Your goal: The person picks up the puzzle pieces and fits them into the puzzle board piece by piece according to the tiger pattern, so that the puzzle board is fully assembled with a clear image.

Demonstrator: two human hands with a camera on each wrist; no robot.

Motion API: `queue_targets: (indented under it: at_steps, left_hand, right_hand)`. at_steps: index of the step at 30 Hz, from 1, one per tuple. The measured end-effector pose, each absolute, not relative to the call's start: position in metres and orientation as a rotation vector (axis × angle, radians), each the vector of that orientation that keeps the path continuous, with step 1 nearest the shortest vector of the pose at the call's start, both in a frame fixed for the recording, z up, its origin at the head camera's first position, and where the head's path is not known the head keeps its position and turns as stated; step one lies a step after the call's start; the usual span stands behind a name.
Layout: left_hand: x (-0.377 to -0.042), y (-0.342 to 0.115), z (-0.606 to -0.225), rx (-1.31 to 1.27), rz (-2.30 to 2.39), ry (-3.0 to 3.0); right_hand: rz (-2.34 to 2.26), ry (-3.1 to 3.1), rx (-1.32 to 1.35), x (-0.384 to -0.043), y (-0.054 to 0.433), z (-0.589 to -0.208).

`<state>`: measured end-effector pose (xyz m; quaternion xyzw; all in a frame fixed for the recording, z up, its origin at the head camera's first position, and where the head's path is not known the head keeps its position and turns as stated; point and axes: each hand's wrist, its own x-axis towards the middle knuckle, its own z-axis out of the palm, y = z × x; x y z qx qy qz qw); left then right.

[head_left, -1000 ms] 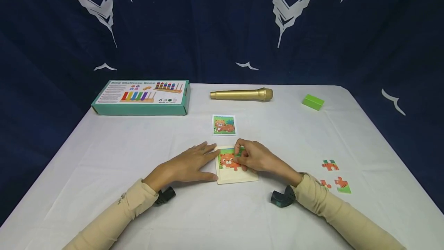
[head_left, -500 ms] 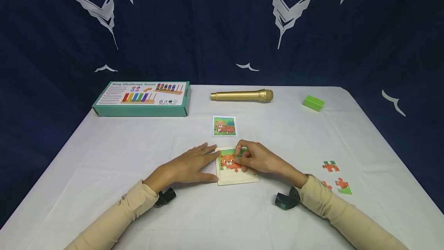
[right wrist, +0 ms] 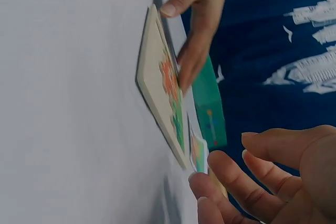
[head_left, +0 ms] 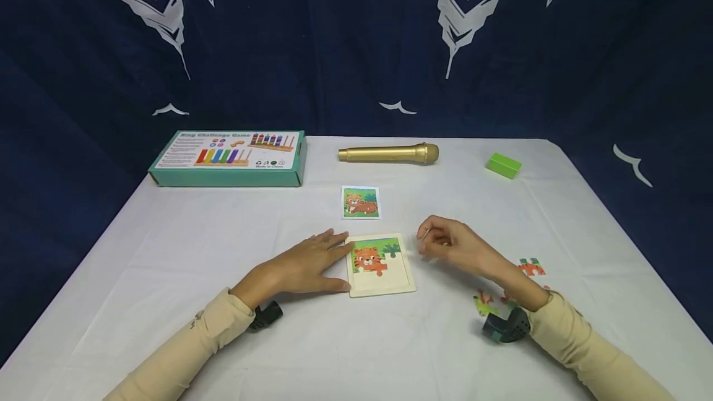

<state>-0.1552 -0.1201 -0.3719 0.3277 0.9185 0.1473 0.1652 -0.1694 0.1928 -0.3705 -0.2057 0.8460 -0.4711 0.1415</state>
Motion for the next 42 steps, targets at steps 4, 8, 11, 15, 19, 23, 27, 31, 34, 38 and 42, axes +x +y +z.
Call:
queue_targets:
  at_steps: [4,8,11,15,19,23,27,31,34,38,42]
  left_hand:
    - [-0.155,-0.121,-0.373,0.936,0.422,2.616]
    - [-0.155,-0.121,-0.372,0.935,0.431,2.615]
    - [-0.154,-0.121,-0.372,0.929,0.428,2.615]
    - [-0.154,-0.121,-0.373,0.933,0.418,2.617]
    - [-0.155,-0.121,-0.374,0.936,0.408,2.623]
    - [-0.155,-0.121,-0.374,0.934,0.407,2.627]
    - [-0.154,-0.121,-0.372,0.931,0.424,2.619]
    - [-0.154,-0.120,-0.372,0.931,0.434,2.614]
    - [-0.154,-0.120,-0.373,0.928,0.425,2.619]
    - [-0.155,-0.119,-0.374,0.929,0.420,2.621]
    - [-0.155,-0.119,-0.374,0.928,0.425,2.619]
  right_hand:
    - [-1.368,2.522,-0.520,-0.166,0.220,-0.367]
    - [-1.336,2.596,-0.471,-0.161,0.249,-0.365]
    - [-1.284,2.662,-0.479,-0.158,0.271,-0.363]
    - [-1.220,2.721,-0.506,-0.155,0.303,-0.364]
    - [-1.182,2.739,-0.529,-0.153,0.335,-0.373]
    - [-1.146,2.732,-0.550,-0.150,0.359,-0.383]
    - [-1.098,2.746,-0.521,-0.149,0.371,-0.390]
    - [-1.048,2.783,-0.499,-0.149,0.373,-0.394]
    - [-1.031,2.805,-0.495,-0.149,0.372,-0.395]
    - [-1.023,2.828,-0.480,-0.148,0.370,-0.396]
    - [-1.012,2.850,-0.479,-0.149,0.368,-0.398]
